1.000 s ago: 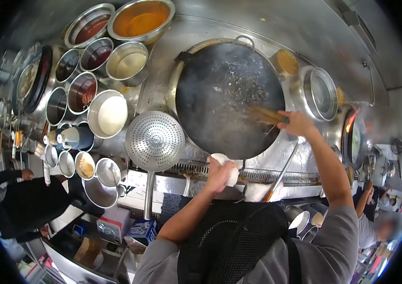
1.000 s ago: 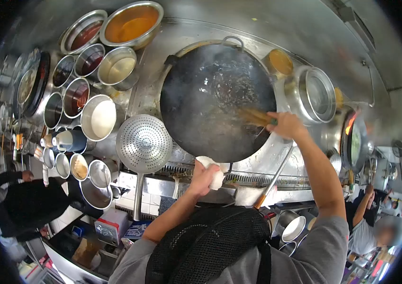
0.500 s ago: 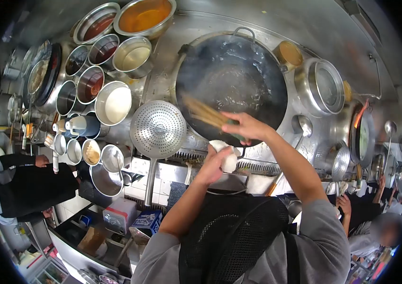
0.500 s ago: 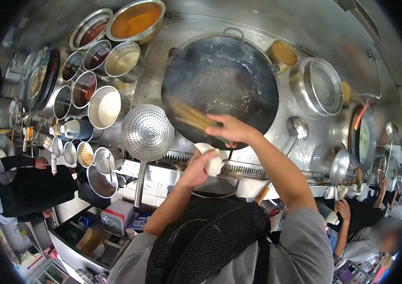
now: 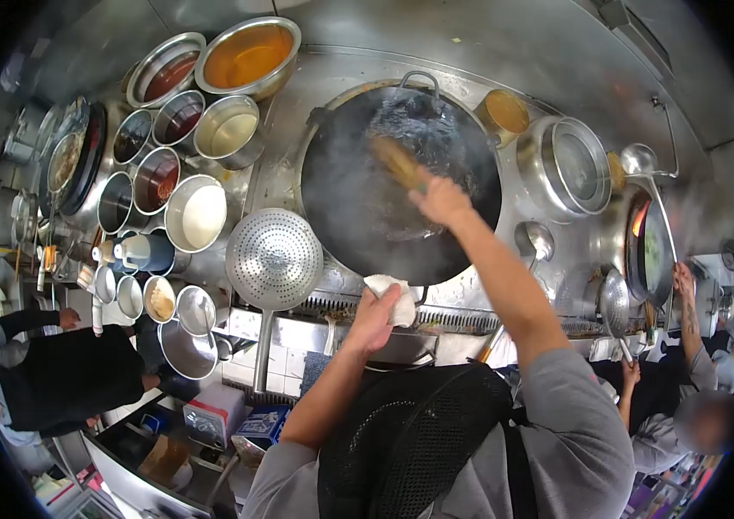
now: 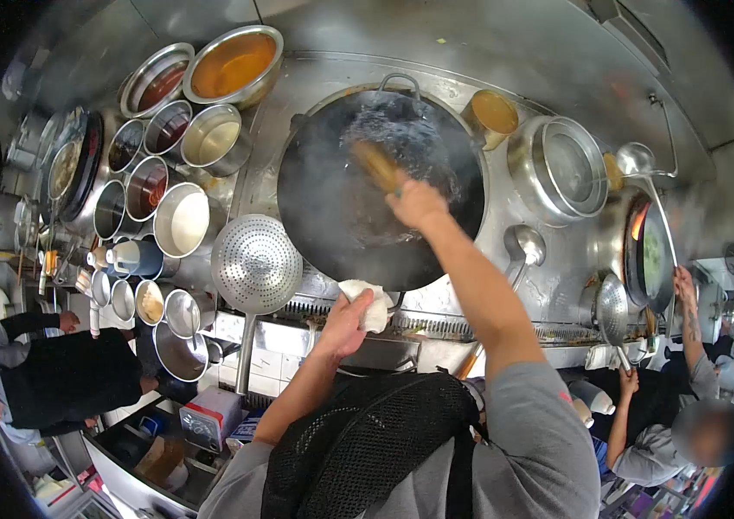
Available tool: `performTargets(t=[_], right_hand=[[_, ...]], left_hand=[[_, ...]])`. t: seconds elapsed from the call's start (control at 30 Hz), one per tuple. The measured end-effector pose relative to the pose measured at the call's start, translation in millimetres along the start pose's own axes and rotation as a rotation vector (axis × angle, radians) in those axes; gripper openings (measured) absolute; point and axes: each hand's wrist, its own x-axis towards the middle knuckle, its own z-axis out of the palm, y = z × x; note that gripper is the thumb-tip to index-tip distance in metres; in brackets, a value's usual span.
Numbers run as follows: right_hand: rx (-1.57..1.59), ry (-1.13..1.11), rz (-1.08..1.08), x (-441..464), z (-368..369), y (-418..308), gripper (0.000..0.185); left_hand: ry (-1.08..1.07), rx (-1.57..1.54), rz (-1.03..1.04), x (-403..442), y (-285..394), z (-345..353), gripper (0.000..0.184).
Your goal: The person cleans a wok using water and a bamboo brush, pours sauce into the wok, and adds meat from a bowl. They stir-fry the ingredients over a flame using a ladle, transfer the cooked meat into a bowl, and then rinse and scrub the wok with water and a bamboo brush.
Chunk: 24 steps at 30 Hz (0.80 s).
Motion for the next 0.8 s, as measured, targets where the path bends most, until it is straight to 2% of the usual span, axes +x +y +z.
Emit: performTargets(t=[0.1,0.17,0.23,0.3,0.37,0.43,0.57,0.63,0.67,0.73,0.77,0.8], right_hand=[[0.048,-0.097,-0.082,-66.8,2.5,-20.8,0.067],[-0.068,-0.222,-0.128,-101.5,-11.0,2.6,0.069],[-0.249,-0.278,-0.081,-119.4,-40.4,34.8,0.07],[-0.444,-0.256,0.072,-108.4,-72.4,61.6,0.069],[-0.418,-0.034,0.084,-64.0,-66.5,90.7,0.071],[-0.151,0.074,0.008,-13.7,-54.7,67.3,0.066],[0.691,-0.169,0.14,-7.7,-21.7,-41.0,0.065],[0.878,-0.233,0.039,-25.3,5.1,-62.2,0.07],[0.879,-0.223,0.043,-38.9,8.4,-60.8,0.07],[0.921,-0.403,-0.034,-64.9,14.8,-53.0,0.07],[0.924,-0.392,-0.02,-71.8,14.4,-35.2,0.07],[0.695,-0.463,-0.151,-80.2,13.5,-6.1,0.07]], left_hand=[[0.015,-0.012,-0.01,3.6,-5.6,-8.2,0.032],[0.04,-0.031,-0.017,5.6,-6.6,-10.8,0.032],[0.036,0.012,-0.014,2.1,-0.9,-8.6,0.035],[0.028,-0.024,-0.03,1.8,2.0,-10.5,0.036],[0.023,-0.077,-0.055,1.9,3.1,-10.1,0.035],[0.019,-0.078,-0.05,-0.1,5.2,-9.1,0.034],[-0.019,-0.08,-0.077,-0.2,12.3,-10.3,0.031],[-0.051,-0.076,-0.086,2.5,12.8,-9.5,0.029],[-0.051,-0.069,-0.066,2.9,12.0,-10.3,0.03],[-0.061,-0.054,-0.064,1.2,10.4,-10.3,0.031],[-0.034,-0.054,-0.054,1.4,9.8,-9.5,0.031],[-0.004,-0.054,-0.046,1.0,8.8,-9.6,0.03]])
